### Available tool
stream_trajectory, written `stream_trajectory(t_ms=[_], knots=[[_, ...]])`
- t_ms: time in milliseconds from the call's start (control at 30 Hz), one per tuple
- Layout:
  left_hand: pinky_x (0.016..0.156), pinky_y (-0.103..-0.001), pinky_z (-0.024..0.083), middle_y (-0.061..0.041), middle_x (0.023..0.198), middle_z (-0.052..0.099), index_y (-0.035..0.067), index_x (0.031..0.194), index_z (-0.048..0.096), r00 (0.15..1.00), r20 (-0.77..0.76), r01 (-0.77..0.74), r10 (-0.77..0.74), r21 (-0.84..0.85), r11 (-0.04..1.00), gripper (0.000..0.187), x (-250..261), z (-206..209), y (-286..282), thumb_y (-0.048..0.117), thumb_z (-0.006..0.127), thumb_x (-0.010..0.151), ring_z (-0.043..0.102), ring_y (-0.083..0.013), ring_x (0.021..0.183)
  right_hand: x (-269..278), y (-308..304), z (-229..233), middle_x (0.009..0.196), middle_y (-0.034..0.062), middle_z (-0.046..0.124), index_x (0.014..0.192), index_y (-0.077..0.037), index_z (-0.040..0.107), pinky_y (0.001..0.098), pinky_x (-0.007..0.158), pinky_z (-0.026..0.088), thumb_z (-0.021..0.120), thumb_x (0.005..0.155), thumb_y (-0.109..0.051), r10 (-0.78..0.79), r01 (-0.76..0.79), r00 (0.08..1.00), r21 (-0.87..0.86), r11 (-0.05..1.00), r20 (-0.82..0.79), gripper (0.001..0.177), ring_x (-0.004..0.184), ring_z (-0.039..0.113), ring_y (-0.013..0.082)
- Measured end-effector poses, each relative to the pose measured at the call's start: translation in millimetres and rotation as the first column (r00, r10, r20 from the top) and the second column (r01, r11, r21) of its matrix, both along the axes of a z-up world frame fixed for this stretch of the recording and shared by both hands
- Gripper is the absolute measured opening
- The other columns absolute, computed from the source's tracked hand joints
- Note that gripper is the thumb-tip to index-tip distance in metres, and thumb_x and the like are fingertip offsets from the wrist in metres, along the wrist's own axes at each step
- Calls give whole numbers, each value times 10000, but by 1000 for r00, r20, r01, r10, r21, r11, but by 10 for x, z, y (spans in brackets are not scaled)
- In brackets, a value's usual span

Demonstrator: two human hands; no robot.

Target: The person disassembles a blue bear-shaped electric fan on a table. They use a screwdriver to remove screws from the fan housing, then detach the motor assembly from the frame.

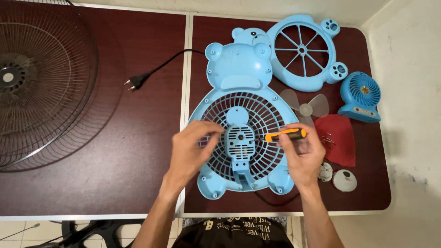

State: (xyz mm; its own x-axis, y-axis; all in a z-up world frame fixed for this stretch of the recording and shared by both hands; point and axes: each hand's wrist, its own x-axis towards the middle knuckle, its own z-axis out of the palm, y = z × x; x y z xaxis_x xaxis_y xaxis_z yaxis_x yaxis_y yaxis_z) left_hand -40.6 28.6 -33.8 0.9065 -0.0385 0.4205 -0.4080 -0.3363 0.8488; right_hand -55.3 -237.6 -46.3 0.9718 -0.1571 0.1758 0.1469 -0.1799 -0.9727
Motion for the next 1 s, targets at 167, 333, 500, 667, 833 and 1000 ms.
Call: stream_trajectory(t_ms=[167,333,500,667,833,1000], knots=[[868,-321,586,-56,1092,740,75,970,758,973,-15,-231,231,3,973,152,-103,-68,108,-15,761,847,721,-203,1008,-69,-68,-52,1098,114,718,1223,15,591,250,795,585,679,996,14,-32,32,999,0,999,21,243,885,691,130],[976,-399,527,-118,1315,644,78,1048,734,964,-33,-260,264,92,961,236,-222,-213,106,0,747,825,594,-309,1208,-125,-13,-54,1110,112,721,1212,30,612,256,878,592,701,982,16,16,-10,997,-78,997,73,247,990,701,130],[972,-401,488,-203,1322,580,-33,1387,439,972,-92,-227,215,-156,961,556,-240,-348,108,35,641,873,577,-251,1203,-211,98,6,1079,110,727,1163,38,643,242,813,595,743,943,3,-24,53,994,-298,953,102,245,948,721,128],[639,-281,546,-82,817,740,12,1354,612,829,-546,-220,126,-112,969,421,-265,-474,160,108,646,945,647,-98,687,-246,97,-8,1065,115,727,1176,35,640,247,796,602,739,938,9,-31,64,993,-292,954,115,258,937,726,135],[651,-258,567,-61,889,756,0,1368,608,873,-470,-220,130,-141,965,459,-318,-532,166,84,667,921,663,-74,711,-270,39,-106,1066,120,719,1191,48,620,248,808,611,724,950,31,-29,53,992,-193,980,122,263,940,722,137],[659,-263,570,-61,915,758,-2,1380,617,873,-469,-225,131,-152,962,474,-353,-549,170,72,671,915,664,-79,722,-299,-13,-167,1060,127,714,1187,63,616,232,779,585,723,947,48,-27,46,991,-143,989,132,263,917,708,129]])
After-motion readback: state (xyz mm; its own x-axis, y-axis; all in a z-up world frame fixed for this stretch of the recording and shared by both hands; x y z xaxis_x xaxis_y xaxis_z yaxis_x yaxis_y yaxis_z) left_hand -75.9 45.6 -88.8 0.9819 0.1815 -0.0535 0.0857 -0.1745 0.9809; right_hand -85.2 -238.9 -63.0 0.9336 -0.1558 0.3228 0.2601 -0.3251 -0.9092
